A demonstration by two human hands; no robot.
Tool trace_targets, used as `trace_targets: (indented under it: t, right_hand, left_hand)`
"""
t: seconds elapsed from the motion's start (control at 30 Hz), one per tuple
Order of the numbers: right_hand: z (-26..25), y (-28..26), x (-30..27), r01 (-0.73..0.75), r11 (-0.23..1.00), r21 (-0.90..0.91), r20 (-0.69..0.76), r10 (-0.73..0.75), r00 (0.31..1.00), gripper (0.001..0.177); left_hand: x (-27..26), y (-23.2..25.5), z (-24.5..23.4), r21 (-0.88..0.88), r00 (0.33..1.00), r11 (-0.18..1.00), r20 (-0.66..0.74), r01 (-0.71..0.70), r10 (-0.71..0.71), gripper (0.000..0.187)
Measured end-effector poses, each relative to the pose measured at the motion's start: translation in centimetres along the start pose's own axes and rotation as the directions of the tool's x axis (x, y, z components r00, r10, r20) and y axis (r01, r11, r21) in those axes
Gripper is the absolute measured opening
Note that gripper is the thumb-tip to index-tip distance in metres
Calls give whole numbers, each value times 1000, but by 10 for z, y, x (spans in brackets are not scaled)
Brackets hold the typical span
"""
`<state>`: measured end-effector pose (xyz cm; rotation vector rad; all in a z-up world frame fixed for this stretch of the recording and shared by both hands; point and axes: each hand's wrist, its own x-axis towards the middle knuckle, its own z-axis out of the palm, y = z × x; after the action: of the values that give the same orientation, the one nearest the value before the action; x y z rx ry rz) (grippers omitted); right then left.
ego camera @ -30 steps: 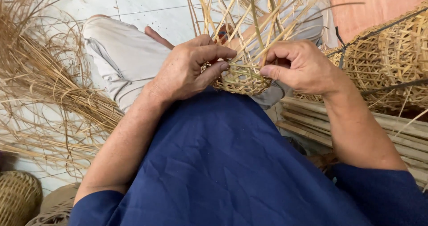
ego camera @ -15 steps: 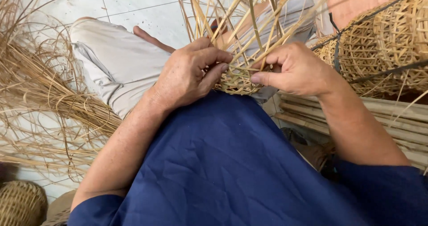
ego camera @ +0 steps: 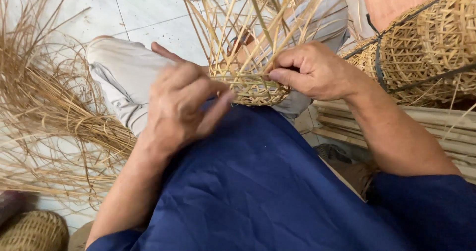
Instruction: Weaving a basket by hand using thin strips of material.
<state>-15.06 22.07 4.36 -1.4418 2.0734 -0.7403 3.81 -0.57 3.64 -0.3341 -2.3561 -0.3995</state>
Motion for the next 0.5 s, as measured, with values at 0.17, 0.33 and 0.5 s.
trace_targets:
  t: [0.17,0.33,0.5]
  right_hand:
    - [-5,-15,8,61,982,179,-39,-55,998,39]
    - [-5,-23,11,45,983,180,15,-49,999,37]
    - [12,13,9,11,1000,-2,102,-11,995,26]
  left_hand:
    - [-28,-2,11,-136,939,958,273,252,-208,27]
    - [-27,-19,40,-50,996,999,-85,-12,8,51]
    - [41,-11,20,250,924,890,65,-381,377,30]
